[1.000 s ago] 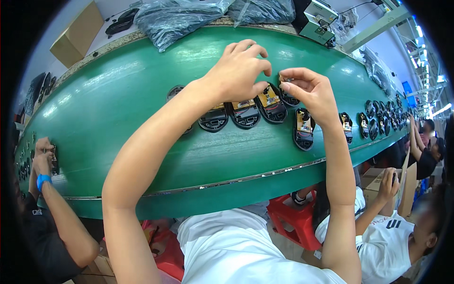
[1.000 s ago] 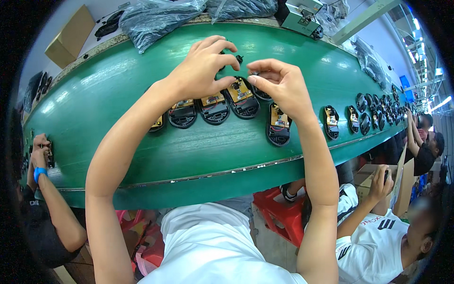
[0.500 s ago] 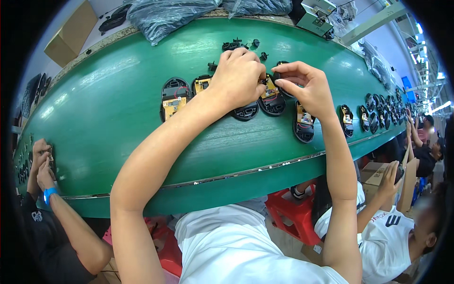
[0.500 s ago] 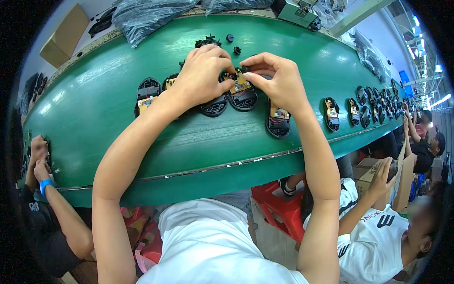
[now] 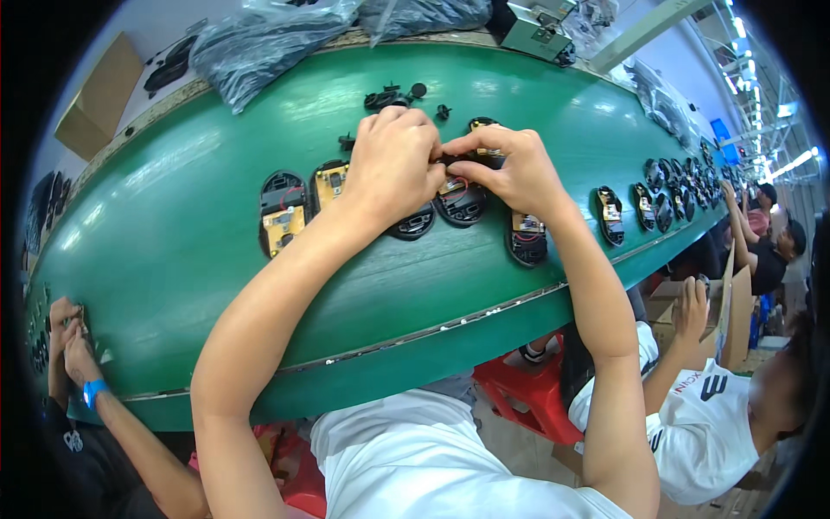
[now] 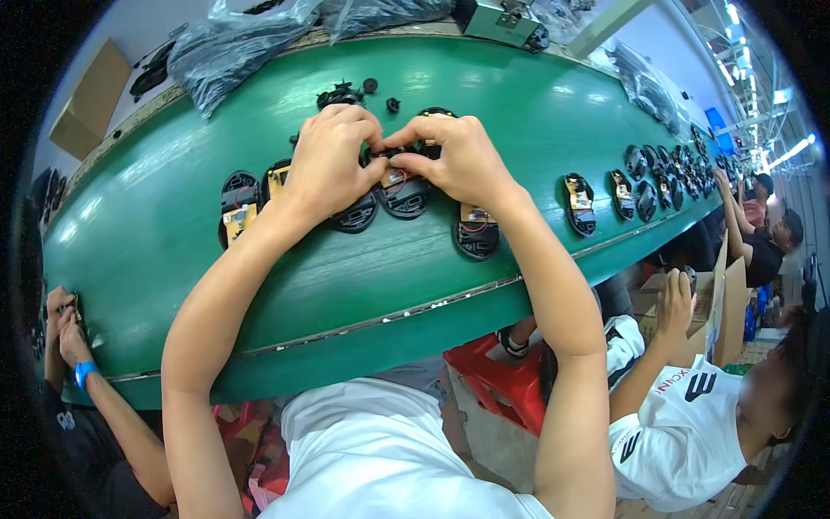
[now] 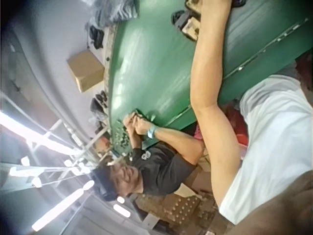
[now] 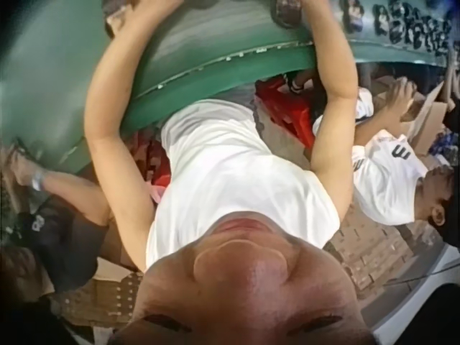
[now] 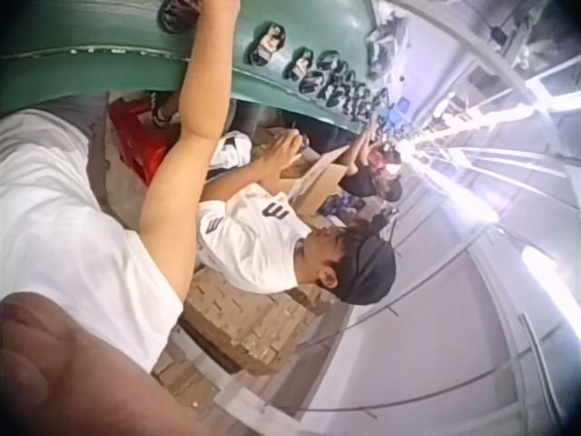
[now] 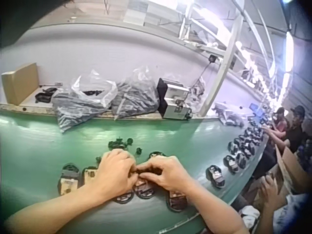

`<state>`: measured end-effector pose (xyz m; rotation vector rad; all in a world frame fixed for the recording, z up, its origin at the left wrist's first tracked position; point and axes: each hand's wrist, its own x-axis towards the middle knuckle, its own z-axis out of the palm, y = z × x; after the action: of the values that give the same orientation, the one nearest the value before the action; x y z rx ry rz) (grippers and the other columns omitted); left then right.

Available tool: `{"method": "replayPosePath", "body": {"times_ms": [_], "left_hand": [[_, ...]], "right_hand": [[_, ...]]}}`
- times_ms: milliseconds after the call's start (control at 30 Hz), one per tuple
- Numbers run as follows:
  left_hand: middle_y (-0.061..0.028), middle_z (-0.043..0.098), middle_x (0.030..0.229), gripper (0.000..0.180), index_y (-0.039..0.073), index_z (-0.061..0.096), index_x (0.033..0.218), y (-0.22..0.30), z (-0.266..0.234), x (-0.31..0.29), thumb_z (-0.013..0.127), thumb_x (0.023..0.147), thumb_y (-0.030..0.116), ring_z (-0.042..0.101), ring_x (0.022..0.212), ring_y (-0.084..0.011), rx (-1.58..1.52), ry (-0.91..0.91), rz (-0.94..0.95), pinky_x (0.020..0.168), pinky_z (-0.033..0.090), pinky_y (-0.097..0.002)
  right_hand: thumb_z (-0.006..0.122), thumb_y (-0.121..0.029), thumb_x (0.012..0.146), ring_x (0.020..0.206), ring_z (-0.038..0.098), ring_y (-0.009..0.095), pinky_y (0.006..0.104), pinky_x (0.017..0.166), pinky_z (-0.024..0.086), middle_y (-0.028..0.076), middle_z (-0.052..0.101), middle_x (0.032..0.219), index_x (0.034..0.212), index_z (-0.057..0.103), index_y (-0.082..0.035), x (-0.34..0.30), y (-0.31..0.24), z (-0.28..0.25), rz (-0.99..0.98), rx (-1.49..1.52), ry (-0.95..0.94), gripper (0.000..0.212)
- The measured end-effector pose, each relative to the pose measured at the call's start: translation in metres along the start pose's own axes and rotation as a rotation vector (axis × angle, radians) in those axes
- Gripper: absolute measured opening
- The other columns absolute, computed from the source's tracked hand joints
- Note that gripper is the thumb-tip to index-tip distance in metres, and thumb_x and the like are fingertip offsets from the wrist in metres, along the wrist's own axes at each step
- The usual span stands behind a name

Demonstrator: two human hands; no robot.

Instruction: Assembling small electronic devices by attaching plastic components to the housings on a production line

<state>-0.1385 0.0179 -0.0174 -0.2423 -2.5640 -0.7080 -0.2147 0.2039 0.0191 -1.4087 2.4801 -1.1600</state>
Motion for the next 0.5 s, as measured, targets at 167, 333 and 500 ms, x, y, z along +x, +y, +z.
{"method": "replayPosePath", "body": {"times_ms": [167, 333, 500], "left_hand": [[-0.0089, 0.069, 0.102, 0.016, 0.005, 0.068, 0.081, 0.003, 0.001, -0.001, 0.078, 0.072, 0.014, 0.06, 0.111, -0.0317, -0.019, -0.018, -0.003, 0.095, 0.045, -0.0449], [-0.0071, 0.066, 0.09, 0.01, 0.006, 0.07, 0.074, 0.004, 0.003, 0.001, 0.076, 0.069, 0.013, 0.061, 0.101, -0.0287, -0.028, 0.069, 0.03, 0.09, 0.047, -0.0443], [-0.0066, 0.067, 0.093, 0.011, 0.006, 0.07, 0.074, 0.006, 0.003, -0.002, 0.077, 0.07, 0.013, 0.061, 0.1, -0.0284, -0.058, 0.033, 0.022, 0.09, 0.046, -0.0442]], "right_hand": [[0.081, -0.011, 0.079, 0.087, 0.072, 0.03, 0.0378, 0.081, 0.056, 0.011, 0.076, 0.095, 0.099, 0.078, -0.007, 0.003, 0.005, -0.005, -0.015, -0.058, -0.052, 0.02], [0.082, -0.004, 0.076, 0.086, 0.072, 0.026, 0.0359, 0.078, 0.058, 0.012, 0.076, 0.094, 0.096, 0.077, -0.002, 0.012, 0.008, -0.016, -0.163, -0.159, -0.136, 0.021], [0.081, -0.004, 0.076, 0.086, 0.07, 0.029, 0.0377, 0.078, 0.056, 0.01, 0.075, 0.092, 0.091, 0.075, -0.001, 0.014, 0.011, -0.015, -0.205, -0.152, -0.174, 0.017]]}}
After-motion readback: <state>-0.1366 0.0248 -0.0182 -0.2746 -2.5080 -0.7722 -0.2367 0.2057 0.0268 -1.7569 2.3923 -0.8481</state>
